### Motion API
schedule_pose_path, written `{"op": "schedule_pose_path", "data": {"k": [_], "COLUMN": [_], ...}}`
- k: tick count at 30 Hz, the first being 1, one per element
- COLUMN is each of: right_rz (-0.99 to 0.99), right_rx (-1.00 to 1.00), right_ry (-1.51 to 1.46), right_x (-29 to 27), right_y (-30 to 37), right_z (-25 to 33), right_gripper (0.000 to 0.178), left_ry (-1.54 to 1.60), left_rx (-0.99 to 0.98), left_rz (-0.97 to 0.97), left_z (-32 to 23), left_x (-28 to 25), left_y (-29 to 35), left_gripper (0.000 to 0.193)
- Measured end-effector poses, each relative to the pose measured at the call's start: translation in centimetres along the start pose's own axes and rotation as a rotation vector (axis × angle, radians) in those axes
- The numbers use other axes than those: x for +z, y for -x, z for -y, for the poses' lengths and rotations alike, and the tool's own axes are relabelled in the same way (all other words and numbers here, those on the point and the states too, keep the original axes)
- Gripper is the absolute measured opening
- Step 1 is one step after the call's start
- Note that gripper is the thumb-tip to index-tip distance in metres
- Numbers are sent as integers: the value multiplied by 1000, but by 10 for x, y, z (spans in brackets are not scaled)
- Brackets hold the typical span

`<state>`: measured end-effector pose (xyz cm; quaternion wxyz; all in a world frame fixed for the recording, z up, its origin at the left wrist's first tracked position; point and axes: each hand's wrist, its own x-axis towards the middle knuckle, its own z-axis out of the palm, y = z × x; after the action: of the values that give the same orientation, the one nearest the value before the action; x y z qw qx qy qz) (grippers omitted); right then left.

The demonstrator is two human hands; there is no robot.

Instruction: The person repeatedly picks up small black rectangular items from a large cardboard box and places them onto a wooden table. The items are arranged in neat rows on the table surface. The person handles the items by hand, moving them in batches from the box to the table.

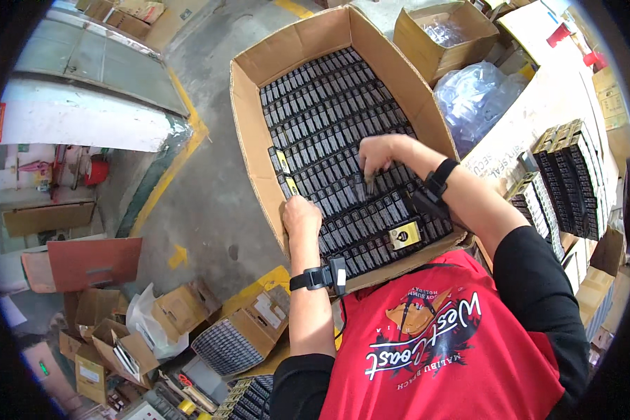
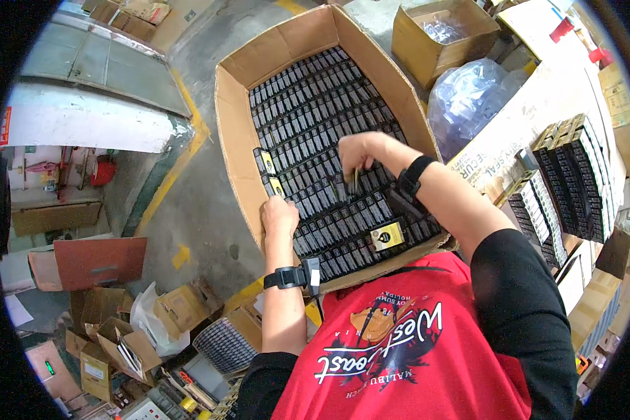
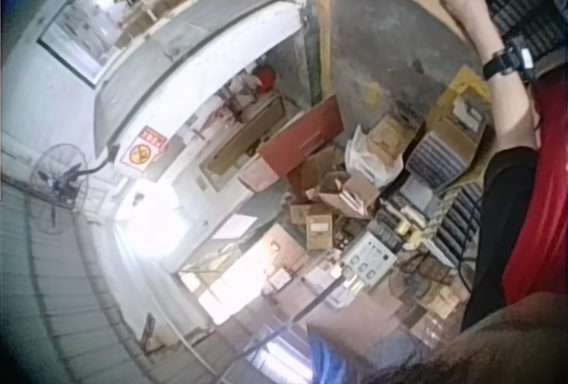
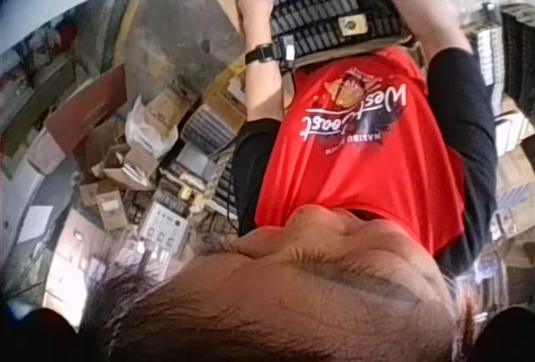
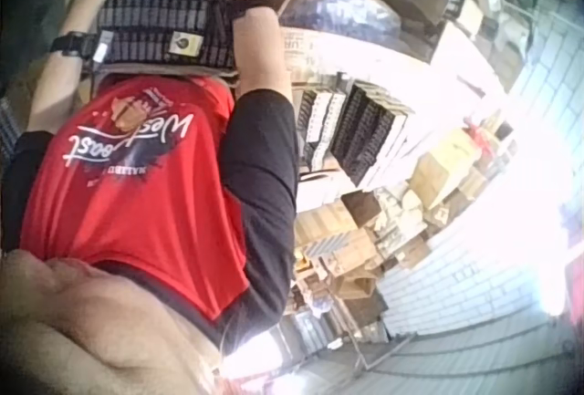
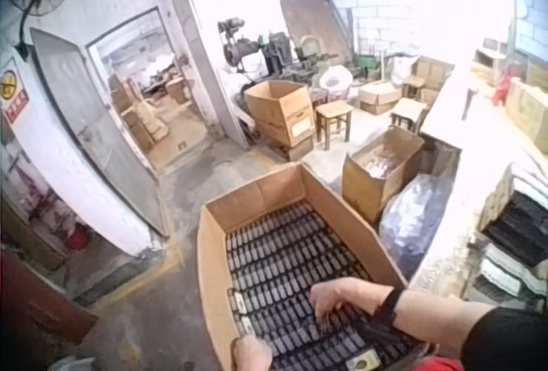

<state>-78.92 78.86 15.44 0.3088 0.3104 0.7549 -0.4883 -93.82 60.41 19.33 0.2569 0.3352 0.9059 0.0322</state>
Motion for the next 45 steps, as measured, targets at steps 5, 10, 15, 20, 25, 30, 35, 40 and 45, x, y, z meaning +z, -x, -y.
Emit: {"op": "schedule_pose_path", "data": {"k": [5,10,15,20,25,30,35,40,45], "right_rz": [-238,-235,-600,-1036,-1671,-1946,-1848,-1586,-1590], "right_rx": [-82,145,40,-160,-343,397,562,502,513], "right_ry": [-386,-341,-260,-368,-585,-550,-1209,-1284,-1263], "right_x": [36,52,65,34,68,194,334,399,419], "right_y": [-10,27,32,126,244,350,450,465,420], "right_z": [-4,41,30,29,-42,-175,-238,-278,-359], "right_gripper": [35,24,27,37,38,52,47,43,35], "left_ry": [52,222,345,613,924,652,462,315,353], "left_rx": [7,-36,34,387,904,1420,1623,1444,1318], "left_rz": [10,28,-23,-554,-429,203,744,888,686], "left_z": [3,30,-3,-55,-181,-278,-316,-307,-321], "left_x": [3,30,-6,-34,-34,54,197,300,318], "left_y": [-3,-22,4,38,126,218,308,318,325], "left_gripper": [34,42,39,31,37,55,52,31,18]}}
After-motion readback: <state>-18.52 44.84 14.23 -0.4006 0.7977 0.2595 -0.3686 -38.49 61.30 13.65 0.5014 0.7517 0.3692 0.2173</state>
